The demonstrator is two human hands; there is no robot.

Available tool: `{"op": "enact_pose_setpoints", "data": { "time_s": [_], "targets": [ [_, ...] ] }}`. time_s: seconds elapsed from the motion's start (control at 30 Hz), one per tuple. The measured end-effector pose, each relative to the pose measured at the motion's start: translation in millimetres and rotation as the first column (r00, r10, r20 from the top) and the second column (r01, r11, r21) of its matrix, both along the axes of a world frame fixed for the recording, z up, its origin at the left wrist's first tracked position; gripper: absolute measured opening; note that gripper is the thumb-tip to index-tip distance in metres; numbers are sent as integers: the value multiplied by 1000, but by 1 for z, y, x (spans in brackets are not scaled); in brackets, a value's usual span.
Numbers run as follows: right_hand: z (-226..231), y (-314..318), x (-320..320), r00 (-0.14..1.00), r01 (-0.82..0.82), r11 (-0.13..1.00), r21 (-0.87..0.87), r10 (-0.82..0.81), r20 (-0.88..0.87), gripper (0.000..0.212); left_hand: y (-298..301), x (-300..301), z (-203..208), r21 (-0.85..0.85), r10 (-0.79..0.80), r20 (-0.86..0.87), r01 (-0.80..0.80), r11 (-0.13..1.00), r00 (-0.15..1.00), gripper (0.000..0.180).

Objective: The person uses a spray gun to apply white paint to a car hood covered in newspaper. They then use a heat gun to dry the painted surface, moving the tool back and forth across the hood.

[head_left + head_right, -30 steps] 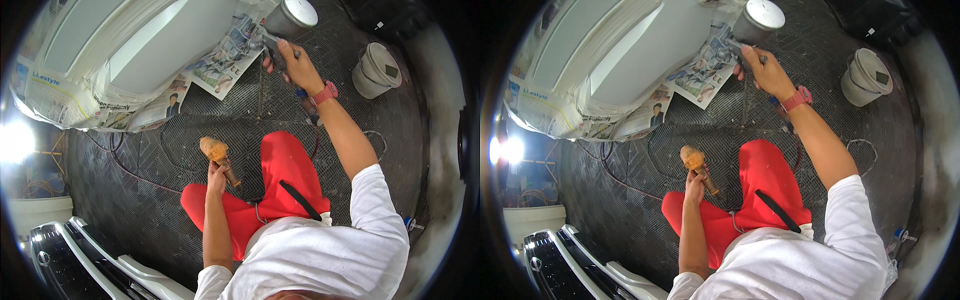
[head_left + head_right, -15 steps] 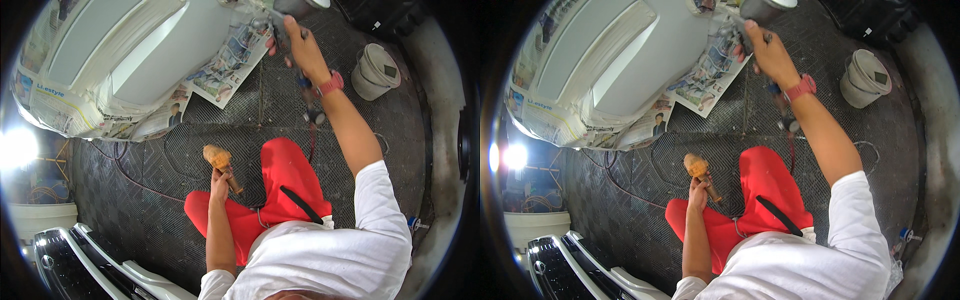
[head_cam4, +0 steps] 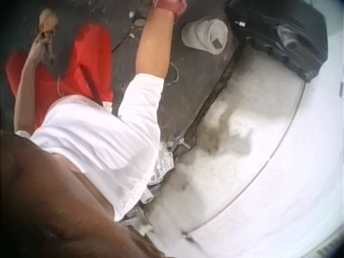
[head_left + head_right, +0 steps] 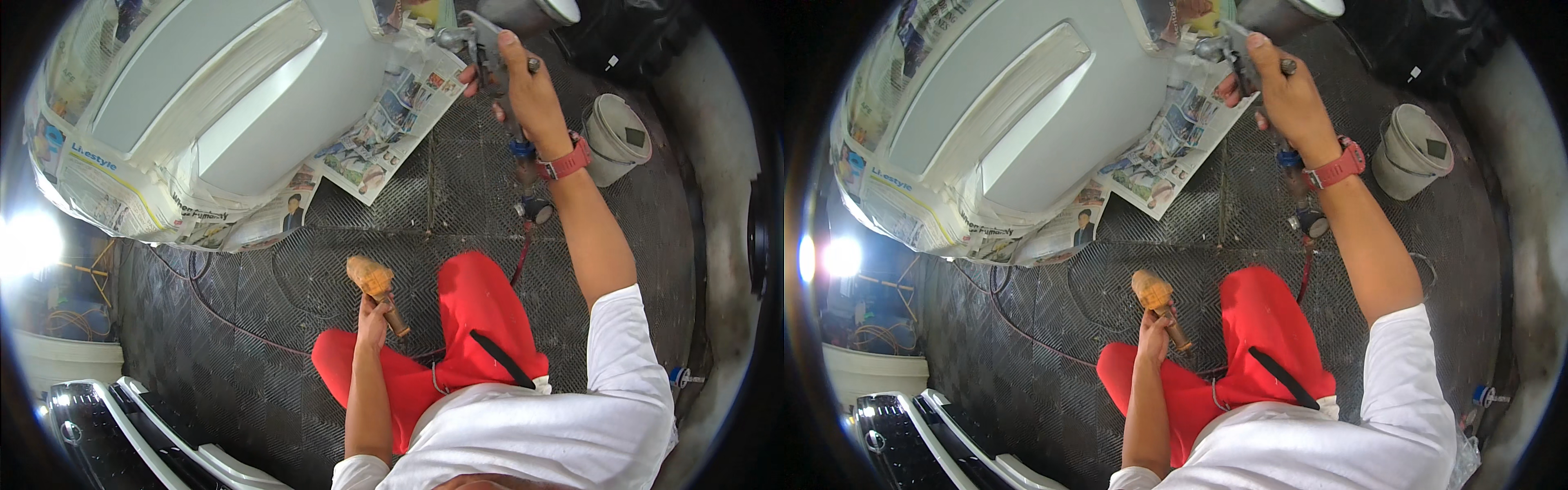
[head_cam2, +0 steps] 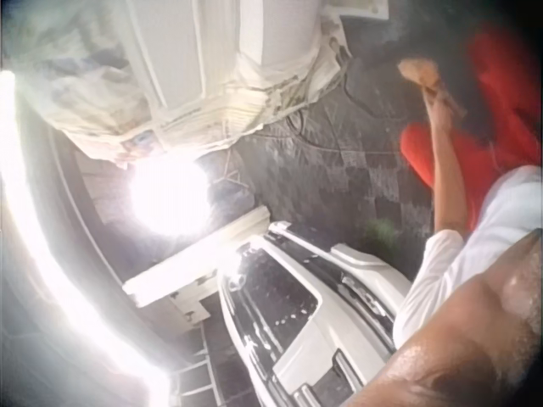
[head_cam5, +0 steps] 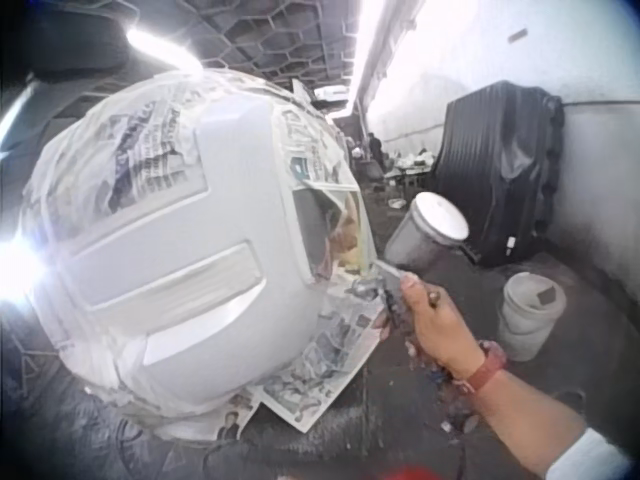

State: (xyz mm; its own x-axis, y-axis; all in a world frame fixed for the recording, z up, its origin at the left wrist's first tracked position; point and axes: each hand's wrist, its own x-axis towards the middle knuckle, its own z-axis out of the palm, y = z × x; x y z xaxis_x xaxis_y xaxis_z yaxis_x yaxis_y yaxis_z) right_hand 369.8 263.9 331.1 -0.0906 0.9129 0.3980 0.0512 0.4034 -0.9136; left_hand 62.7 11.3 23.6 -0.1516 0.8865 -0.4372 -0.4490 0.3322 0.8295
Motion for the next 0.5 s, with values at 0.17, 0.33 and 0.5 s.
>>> {"op": "enact_pose_setpoints", "data": {
  "time_s": [0.17, 0.33, 0.5],
  "targets": [
    [20, 2, 0, 999, 35, 999, 35, -35, -12, 58, 6, 17, 3, 18, 18, 17, -19, 1000, 1000, 65],
    [40, -36, -21, 972, -233, 964, -131, 229, -44, 53, -4, 40, 31, -1, 172, 72, -173, 985, 982, 64],
    [94, -40, -22, 949, -300, 910, -287, 314, 2, 50, -18, 49, 84, -31, 273, 102, -272, 962, 956, 54]
  ]
}}
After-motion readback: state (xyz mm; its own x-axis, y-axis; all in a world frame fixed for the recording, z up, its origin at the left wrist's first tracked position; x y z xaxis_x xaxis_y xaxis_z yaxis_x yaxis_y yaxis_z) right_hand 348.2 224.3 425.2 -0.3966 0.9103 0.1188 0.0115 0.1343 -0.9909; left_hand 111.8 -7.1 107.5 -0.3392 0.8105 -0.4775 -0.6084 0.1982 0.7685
